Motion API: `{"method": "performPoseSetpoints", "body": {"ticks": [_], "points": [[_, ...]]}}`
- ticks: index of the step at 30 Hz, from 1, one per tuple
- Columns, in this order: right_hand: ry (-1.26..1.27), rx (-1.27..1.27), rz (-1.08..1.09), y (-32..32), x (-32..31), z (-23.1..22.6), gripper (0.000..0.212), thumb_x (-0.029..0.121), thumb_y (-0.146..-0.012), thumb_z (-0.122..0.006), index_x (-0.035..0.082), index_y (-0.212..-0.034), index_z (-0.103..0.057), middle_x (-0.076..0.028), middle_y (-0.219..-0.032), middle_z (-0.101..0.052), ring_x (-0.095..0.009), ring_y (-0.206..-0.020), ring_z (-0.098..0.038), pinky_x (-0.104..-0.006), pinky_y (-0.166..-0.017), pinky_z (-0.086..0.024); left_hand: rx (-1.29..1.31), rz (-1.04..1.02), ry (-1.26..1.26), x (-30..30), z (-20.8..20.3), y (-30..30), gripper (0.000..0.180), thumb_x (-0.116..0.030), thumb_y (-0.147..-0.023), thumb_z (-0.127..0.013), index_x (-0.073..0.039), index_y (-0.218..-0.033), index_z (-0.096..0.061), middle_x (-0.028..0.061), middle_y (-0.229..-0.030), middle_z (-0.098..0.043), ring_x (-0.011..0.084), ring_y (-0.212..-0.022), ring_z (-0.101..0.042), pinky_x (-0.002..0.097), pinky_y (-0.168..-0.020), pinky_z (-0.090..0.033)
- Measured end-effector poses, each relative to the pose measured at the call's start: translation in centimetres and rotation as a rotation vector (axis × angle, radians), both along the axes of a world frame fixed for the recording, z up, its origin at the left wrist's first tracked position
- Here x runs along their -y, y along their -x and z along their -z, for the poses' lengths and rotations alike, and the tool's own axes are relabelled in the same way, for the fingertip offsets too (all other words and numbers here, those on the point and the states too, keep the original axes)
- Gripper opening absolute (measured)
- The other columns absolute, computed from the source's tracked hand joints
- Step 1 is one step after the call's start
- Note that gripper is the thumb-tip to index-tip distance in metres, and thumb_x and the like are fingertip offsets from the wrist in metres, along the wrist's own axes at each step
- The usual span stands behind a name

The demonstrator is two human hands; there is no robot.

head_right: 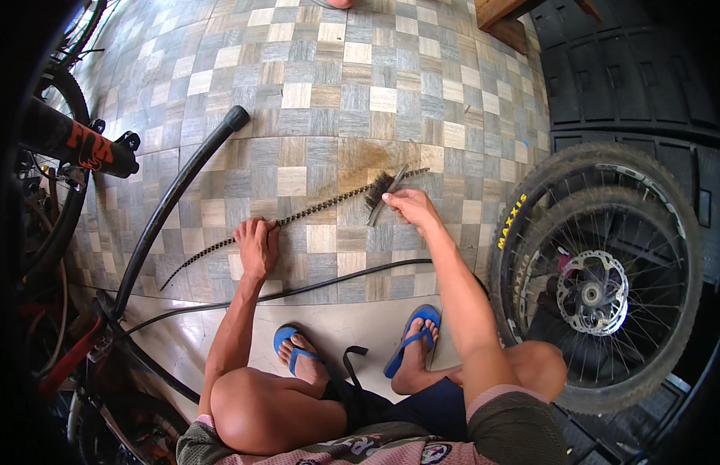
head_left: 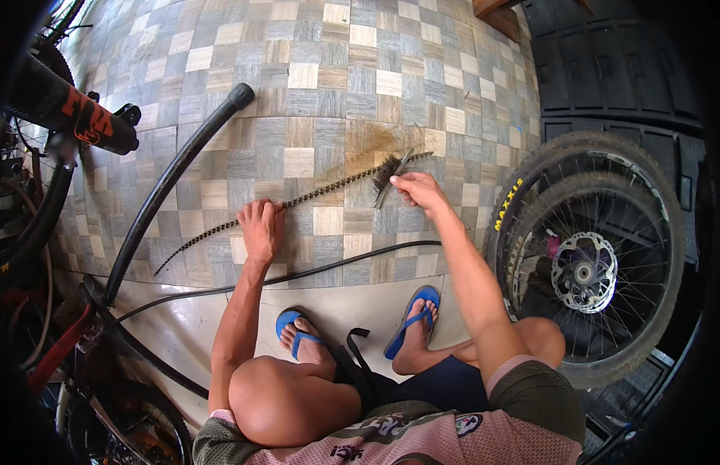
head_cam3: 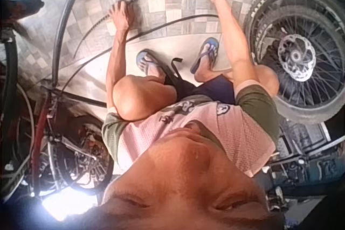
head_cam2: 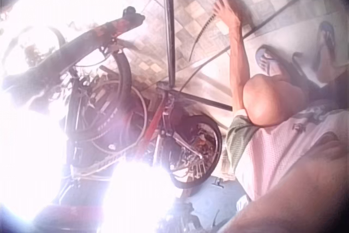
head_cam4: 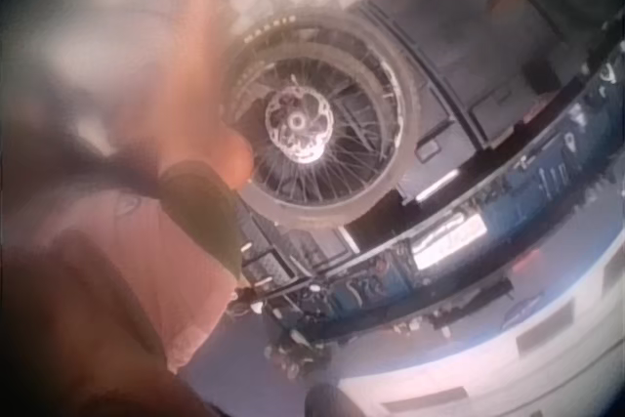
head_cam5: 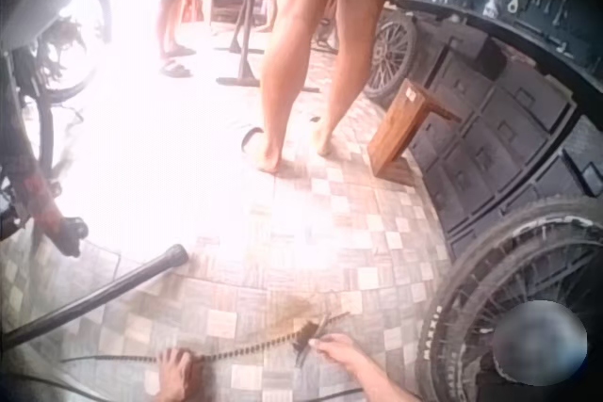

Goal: The person sits on the floor and scrubs a bicycle chain with a brush, then moves to a workbench to dip the brush into a container of liquid. The chain is handled and scrubbed repeatedly on the floor before the person stands and prepares cleaning supplies.

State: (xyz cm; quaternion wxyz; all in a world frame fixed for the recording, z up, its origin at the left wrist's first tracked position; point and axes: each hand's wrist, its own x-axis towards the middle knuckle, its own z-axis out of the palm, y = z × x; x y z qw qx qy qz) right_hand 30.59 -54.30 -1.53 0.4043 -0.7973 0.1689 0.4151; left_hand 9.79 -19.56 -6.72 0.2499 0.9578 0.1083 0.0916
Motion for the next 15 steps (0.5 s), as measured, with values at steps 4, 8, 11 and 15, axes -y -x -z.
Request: {"method": "performPoseSetpoints", "body": {"ticks": [4, 8, 11, 15], "points": [[0.099, 0.054, 0.115, 0.6, -2.2, 0.1, 0.038, 0.040, -0.087, -0.090, 0.007, -0.099, -0.075, 0.000, -0.087, -0.071, -0.010, -0.073, -0.059, -0.0275, -0.061, -0.045, 0.002, 0.006, 0.008, 0.0, 0.1, 0.0, 0.017, -0.023, -0.097, -0.073, -0.015, -0.113, -0.070, 0.0067, -0.117, -0.064, 0.0331, -0.112, -0.057, 0.0520, -0.097, -0.041], [0.008, 0.100, 0.176, 1.3, -3.7, -0.1, 0.034, 0.036, -0.090, -0.089, 0.007, -0.099, -0.074, 0.001, -0.087, -0.069, -0.010, -0.071, -0.058, -0.0266, -0.059, -0.043, 0.013, 0.012, 0.002, -0.1, 0.1, 0.0, 0.018, -0.023, -0.097, -0.073, -0.015, -0.113, -0.070, 0.0069, -0.117, -0.063, 0.0333, -0.113, -0.057, 0.0518, -0.099, -0.040], [-0.178, 0.080, 0.276, 1.7, -4.0, 0.1, 0.028, 0.031, -0.095, -0.085, 0.008, -0.104, -0.073, 0.001, -0.090, -0.069, -0.009, -0.071, -0.058, -0.0262, -0.060, -0.044, -0.003, 0.017, 0.011, -0.2, 0.0, 0.0, 0.019, -0.024, -0.097, -0.073, -0.014, -0.114, -0.069, 0.0071, -0.118, -0.062, 0.0333, -0.113, -0.057, 0.0515, -0.099, -0.040], [-0.226, 0.122, 0.286, 2.0, -4.7, 1.1, 0.031, 0.027, -0.099, -0.081, 0.005, -0.116, -0.069, -0.001, -0.096, -0.072, -0.009, -0.080, -0.065, -0.0278, -0.064, -0.051, -0.003, 0.015, 0.024, -0.1, -0.2, 0.1, 0.020, -0.023, -0.097, -0.073, -0.014, -0.114, -0.069, 0.0075, -0.118, -0.062, 0.0333, -0.114, -0.057, 0.0514, -0.100, -0.040]]}}
